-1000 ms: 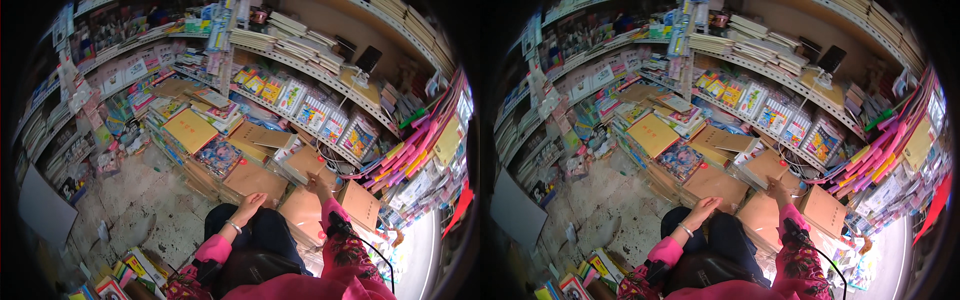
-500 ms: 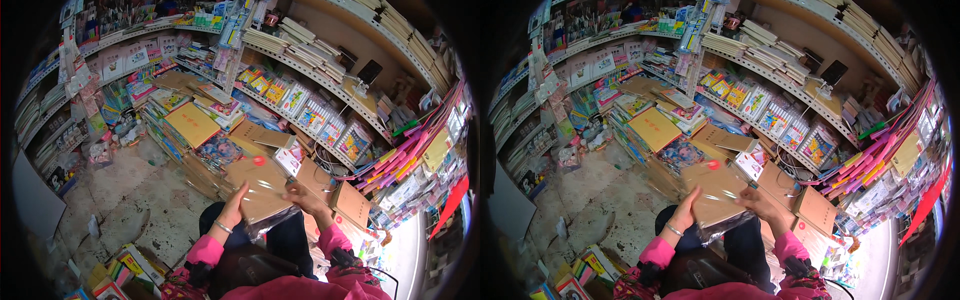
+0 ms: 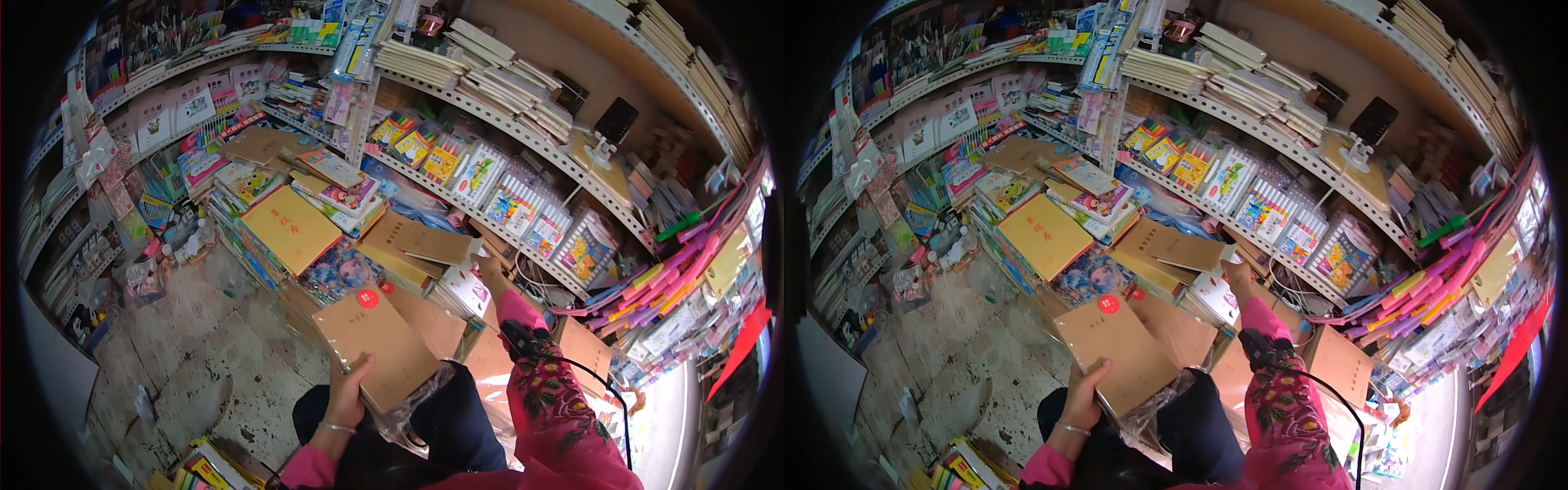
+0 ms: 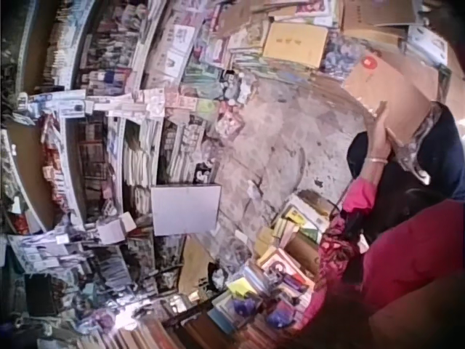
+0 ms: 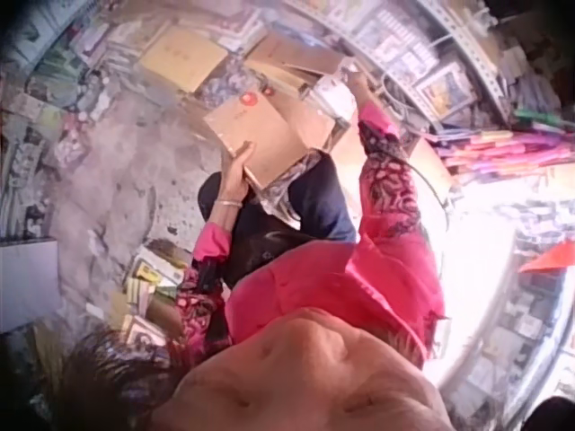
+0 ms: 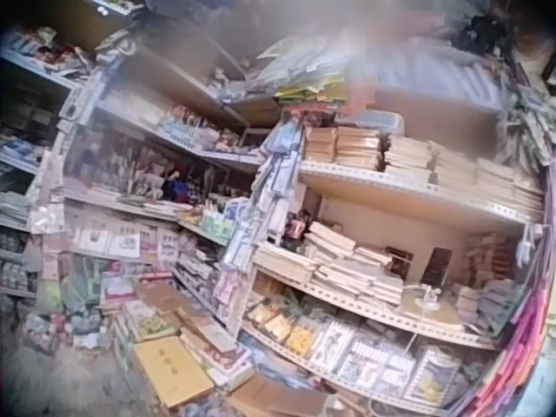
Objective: Organizes and arranges notebooks and other items on a shelf in a stationary store.
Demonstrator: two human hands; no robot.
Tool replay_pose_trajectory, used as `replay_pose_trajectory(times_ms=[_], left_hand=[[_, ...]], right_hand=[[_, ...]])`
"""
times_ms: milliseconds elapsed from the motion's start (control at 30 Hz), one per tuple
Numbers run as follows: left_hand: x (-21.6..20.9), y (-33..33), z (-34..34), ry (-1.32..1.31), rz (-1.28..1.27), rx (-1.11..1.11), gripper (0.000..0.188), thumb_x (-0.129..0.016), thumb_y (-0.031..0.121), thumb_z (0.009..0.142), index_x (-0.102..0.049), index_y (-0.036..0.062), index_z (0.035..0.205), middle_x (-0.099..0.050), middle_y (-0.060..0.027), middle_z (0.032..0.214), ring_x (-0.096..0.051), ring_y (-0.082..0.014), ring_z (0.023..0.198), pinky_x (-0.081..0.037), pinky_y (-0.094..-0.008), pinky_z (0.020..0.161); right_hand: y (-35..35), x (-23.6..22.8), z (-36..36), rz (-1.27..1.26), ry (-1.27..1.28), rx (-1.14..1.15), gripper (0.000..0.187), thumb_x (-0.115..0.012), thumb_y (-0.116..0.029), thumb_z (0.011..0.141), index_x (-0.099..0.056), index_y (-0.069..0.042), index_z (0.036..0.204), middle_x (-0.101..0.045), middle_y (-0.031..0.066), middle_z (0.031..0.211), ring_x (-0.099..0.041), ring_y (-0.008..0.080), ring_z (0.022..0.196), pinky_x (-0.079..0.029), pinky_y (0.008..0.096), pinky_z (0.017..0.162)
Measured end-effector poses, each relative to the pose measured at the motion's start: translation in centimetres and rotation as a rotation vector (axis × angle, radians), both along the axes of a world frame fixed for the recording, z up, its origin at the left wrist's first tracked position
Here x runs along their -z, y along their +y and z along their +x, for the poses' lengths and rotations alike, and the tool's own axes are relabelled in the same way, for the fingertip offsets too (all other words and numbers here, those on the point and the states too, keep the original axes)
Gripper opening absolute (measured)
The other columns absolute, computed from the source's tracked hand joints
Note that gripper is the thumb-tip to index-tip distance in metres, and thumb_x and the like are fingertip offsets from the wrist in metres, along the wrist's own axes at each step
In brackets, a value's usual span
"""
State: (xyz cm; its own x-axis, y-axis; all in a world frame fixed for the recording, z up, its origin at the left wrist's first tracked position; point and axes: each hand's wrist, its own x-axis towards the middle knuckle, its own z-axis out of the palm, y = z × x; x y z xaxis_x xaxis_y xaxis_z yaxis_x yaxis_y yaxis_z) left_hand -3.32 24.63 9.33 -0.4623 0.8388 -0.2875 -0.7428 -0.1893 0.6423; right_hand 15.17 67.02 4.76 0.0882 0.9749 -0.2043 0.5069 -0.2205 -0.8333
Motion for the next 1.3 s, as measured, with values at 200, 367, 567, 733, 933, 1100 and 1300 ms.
replay_pose_trajectory(times_ms=[200, 367, 567, 733, 933, 1100, 1300], left_hand=[[0.4, 1.4, 0.4, -0.081, -0.038, 0.088, 0.045, -0.066, 0.004, 0.080, -0.046, 0.0032, 0.120, -0.058, -0.0073, 0.109, -0.058, -0.0191, 0.100, -0.047, -0.0320, 0.086], [1.0, 2.2, 0.5, -0.130, -0.088, 0.096, 0.043, -0.064, 0.005, 0.083, -0.044, 0.0035, 0.121, -0.058, -0.0085, 0.110, -0.058, -0.0197, 0.101, -0.048, -0.0336, 0.086], [0.6, 2.3, 0.6, -0.131, -0.054, 0.088, 0.048, -0.064, 0.006, 0.083, -0.040, 0.0042, 0.124, -0.056, -0.0093, 0.114, -0.057, -0.0204, 0.103, -0.048, -0.0342, 0.087], [1.0, 2.4, 0.4, -0.149, -0.059, 0.135, 0.049, -0.064, 0.005, 0.082, -0.039, 0.0042, 0.125, -0.055, -0.0098, 0.115, -0.056, -0.0207, 0.105, -0.047, -0.0347, 0.088], [1.2, 2.5, 0.1, -0.194, -0.124, 0.098, 0.052, -0.066, 0.006, 0.081, -0.038, 0.0038, 0.124, -0.055, -0.0110, 0.115, -0.056, -0.0219, 0.104, -0.049, -0.0363, 0.086], [1.7, 3.0, -0.3, -0.257, -0.106, 0.054, 0.048, -0.064, 0.009, 0.084, -0.040, 0.0055, 0.125, -0.055, -0.0088, 0.116, -0.055, -0.0212, 0.106, -0.047, -0.0368, 0.089], [6.4, 8.2, -4.2, -0.481, -0.059, 0.036, 0.038, -0.056, 0.012, 0.089, -0.044, 0.0061, 0.125, -0.055, -0.0087, 0.116, -0.056, -0.0236, 0.105, -0.049, -0.0399, 0.088]], right_hand=[[4.5, 3.5, -4.0, 0.234, -0.362, 0.038, 0.035, -0.074, -0.030, 0.064, -0.067, -0.001, 0.082, -0.067, 0.0160, 0.086, -0.065, 0.0260, 0.087, -0.050, 0.0351, 0.070], [7.6, 5.1, -7.9, -0.023, 0.398, 0.212, 0.023, -0.071, -0.006, 0.072, -0.060, -0.001, 0.092, -0.062, 0.0138, 0.076, -0.062, 0.0263, 0.074, -0.050, 0.0349, 0.056], [10.0, 8.6, -10.5, -0.293, 0.674, -0.159, 0.024, -0.061, 0.004, 0.077, -0.055, -0.002, 0.099, -0.061, 0.0120, 0.091, -0.061, 0.0254, 0.081, -0.050, 0.0340, 0.060], [6.5, 5.8, -11.9, -0.543, 1.157, -0.212, 0.029, -0.056, 0.003, 0.082, -0.050, -0.001, 0.110, -0.060, 0.0113, 0.105, -0.059, 0.0258, 0.097, -0.049, 0.0360, 0.088], [2.3, 4.0, -16.1, -0.373, 0.795, 0.079, 0.034, -0.057, -0.001, 0.083, -0.046, -0.002, 0.115, -0.056, 0.0162, 0.110, -0.058, 0.0289, 0.102, -0.050, 0.0418, 0.087], [-3.7, 1.7, -12.4, -0.254, 0.915, -0.190, 0.038, -0.052, 0.003, 0.084, -0.041, 0.000, 0.121, -0.052, 0.0188, 0.118, -0.056, 0.0328, 0.106, -0.049, 0.0467, 0.089], [-12.6, -4.0, -5.6, -0.334, 1.110, -0.400, 0.044, -0.048, 0.000, 0.087, -0.034, 0.004, 0.129, -0.048, 0.0179, 0.125, -0.051, 0.0316, 0.114, -0.043, 0.0442, 0.096]])
